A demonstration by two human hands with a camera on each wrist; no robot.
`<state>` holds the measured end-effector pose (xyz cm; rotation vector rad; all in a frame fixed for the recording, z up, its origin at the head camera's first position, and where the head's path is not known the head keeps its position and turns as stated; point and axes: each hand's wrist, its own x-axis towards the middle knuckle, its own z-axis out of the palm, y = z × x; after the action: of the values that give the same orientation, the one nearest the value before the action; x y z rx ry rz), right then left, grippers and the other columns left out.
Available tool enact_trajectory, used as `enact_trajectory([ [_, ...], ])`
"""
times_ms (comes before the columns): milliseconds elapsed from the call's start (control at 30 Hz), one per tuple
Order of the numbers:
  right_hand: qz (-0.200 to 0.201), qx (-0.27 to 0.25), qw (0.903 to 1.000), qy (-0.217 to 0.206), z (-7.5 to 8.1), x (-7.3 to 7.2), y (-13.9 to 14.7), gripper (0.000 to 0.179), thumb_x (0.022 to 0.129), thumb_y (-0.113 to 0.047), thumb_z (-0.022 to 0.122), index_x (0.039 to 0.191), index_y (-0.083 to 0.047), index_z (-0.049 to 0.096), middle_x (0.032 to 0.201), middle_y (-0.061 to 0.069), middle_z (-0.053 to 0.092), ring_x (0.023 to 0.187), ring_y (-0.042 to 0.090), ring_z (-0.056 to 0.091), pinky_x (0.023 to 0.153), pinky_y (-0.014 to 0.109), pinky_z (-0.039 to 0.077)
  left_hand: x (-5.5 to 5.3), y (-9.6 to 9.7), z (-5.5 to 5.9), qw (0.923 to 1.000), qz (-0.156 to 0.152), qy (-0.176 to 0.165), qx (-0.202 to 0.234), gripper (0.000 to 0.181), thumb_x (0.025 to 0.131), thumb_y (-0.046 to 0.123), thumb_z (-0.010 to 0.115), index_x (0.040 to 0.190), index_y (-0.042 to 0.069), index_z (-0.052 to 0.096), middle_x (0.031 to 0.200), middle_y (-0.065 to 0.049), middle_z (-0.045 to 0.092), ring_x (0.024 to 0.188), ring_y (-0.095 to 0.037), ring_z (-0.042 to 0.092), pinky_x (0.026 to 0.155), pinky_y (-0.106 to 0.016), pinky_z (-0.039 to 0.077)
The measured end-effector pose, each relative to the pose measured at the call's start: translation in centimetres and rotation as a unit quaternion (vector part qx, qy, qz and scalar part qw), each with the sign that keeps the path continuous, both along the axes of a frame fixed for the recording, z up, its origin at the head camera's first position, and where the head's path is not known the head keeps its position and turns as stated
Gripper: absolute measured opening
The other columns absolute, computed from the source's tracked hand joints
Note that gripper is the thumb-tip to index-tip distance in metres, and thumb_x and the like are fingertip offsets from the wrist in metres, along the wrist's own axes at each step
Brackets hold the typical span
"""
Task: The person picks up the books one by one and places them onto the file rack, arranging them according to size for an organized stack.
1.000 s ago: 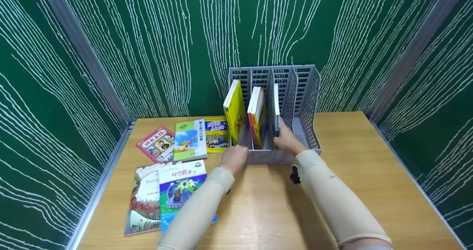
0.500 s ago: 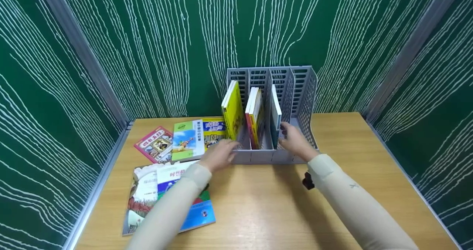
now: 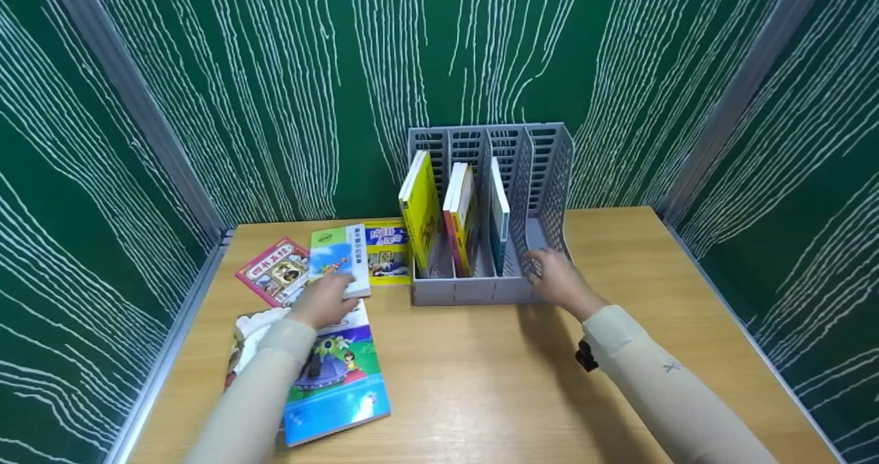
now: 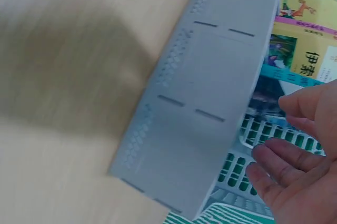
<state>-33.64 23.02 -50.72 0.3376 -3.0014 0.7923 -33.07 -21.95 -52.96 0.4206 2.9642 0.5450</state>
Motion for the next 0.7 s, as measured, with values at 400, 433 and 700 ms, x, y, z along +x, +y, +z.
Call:
enact_trajectory([
  [400,0.022,0.098,0.9940,0.045,-3.7,1.1,0.9,0.041,0.110,-0.023,0.063,0.141,0.003,0.066,0.134,0.031,0.070,0.125,0.052,0.067,0.112,0.068,0.051,1.7,-6.2,-1.8,0.9913,0.059,-0.111,-0.039,0.097,0.090,0.055,0.084,0.155,-0.007,0.050,0.153,-0.030,0.059,0.141,-0.050,0.057,0.120,-0.067,0.045],
  [433,0.021,0.108,0.9928,0.047,-3.8,1.1,0.8,0.040,0.111,-0.023,0.061,0.141,0.003,0.066,0.133,0.031,0.071,0.124,0.051,0.068,0.112,0.068,0.051,1.7,-6.4,-2.0,0.9902,0.065,-0.118,-0.037,0.099,0.088,0.056,0.085,0.156,-0.006,0.049,0.152,-0.029,0.059,0.139,-0.048,0.059,0.120,-0.067,0.045],
  [700,0.003,0.136,0.9896,0.047,-4.3,0.4,0.7,0.032,0.113,-0.023,0.057,0.130,0.000,0.070,0.120,0.025,0.077,0.111,0.045,0.074,0.102,0.064,0.057,1.8,-6.4,-1.4,0.9859,0.065,-0.150,-0.035,0.097,0.077,0.053,0.095,0.148,-0.001,0.058,0.132,-0.018,0.070,0.115,-0.034,0.066,0.112,-0.065,0.052],
])
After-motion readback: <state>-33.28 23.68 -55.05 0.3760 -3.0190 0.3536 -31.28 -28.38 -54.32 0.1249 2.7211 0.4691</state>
